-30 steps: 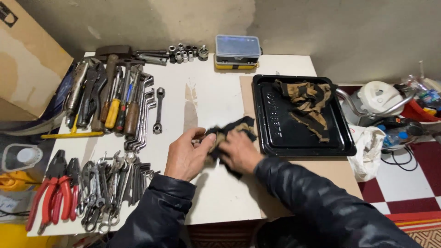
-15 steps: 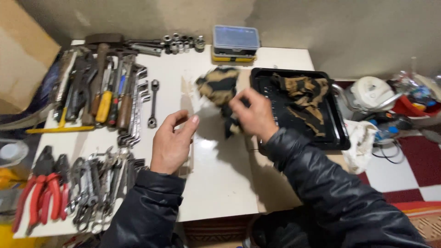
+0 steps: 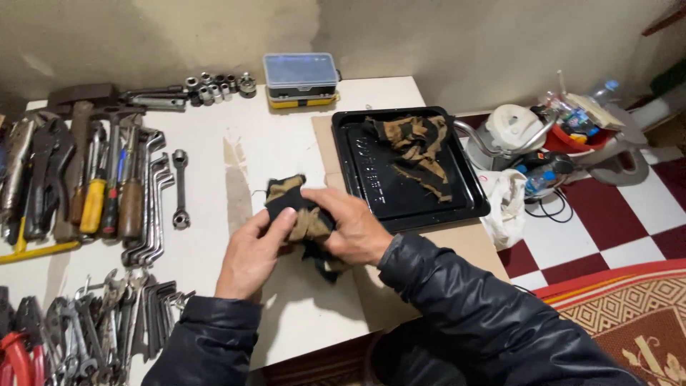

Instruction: The person organizes a small plastic case containing screwdriver bits, placing a blue-handled screwdriver inside and closing the lid. They then wipe the white workbench surface with a camouflage-patterned cloth and move a piece of cardboard.

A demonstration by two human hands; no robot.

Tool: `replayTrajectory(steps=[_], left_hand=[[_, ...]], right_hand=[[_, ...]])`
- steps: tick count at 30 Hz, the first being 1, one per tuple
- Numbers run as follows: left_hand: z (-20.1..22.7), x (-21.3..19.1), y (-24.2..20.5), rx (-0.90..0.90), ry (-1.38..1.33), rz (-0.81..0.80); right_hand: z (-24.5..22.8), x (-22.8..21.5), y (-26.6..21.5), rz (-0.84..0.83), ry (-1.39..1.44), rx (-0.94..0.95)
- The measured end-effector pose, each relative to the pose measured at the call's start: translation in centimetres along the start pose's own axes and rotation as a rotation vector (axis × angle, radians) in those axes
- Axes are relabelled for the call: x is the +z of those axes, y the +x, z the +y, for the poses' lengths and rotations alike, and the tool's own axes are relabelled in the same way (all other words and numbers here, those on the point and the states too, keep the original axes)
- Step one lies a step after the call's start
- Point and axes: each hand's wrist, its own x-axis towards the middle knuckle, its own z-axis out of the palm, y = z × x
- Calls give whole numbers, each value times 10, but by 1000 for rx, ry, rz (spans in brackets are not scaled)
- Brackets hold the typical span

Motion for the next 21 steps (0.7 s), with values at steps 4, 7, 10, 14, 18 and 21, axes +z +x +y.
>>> replayTrajectory(steps=[4, 7, 10, 14, 18, 21], left_hand=[[5, 2, -7, 52, -341, 12], [3, 2, -7, 20, -273, -44], [4, 6, -12, -7, -194, -128], [-2, 12, -8, -19, -136, -207], [20, 16, -14, -194, -1, -218], [20, 20, -13, -207, 57, -249]], right_hand=[[-16, -50, 15, 175, -268, -133], [2, -83, 9, 206, -437, -75], [37, -103, -13, 157, -629, 9], [60, -127, -38, 270, -594, 159], [15, -153, -44, 427, -281, 414], [-9, -164, -55, 398, -302, 524]])
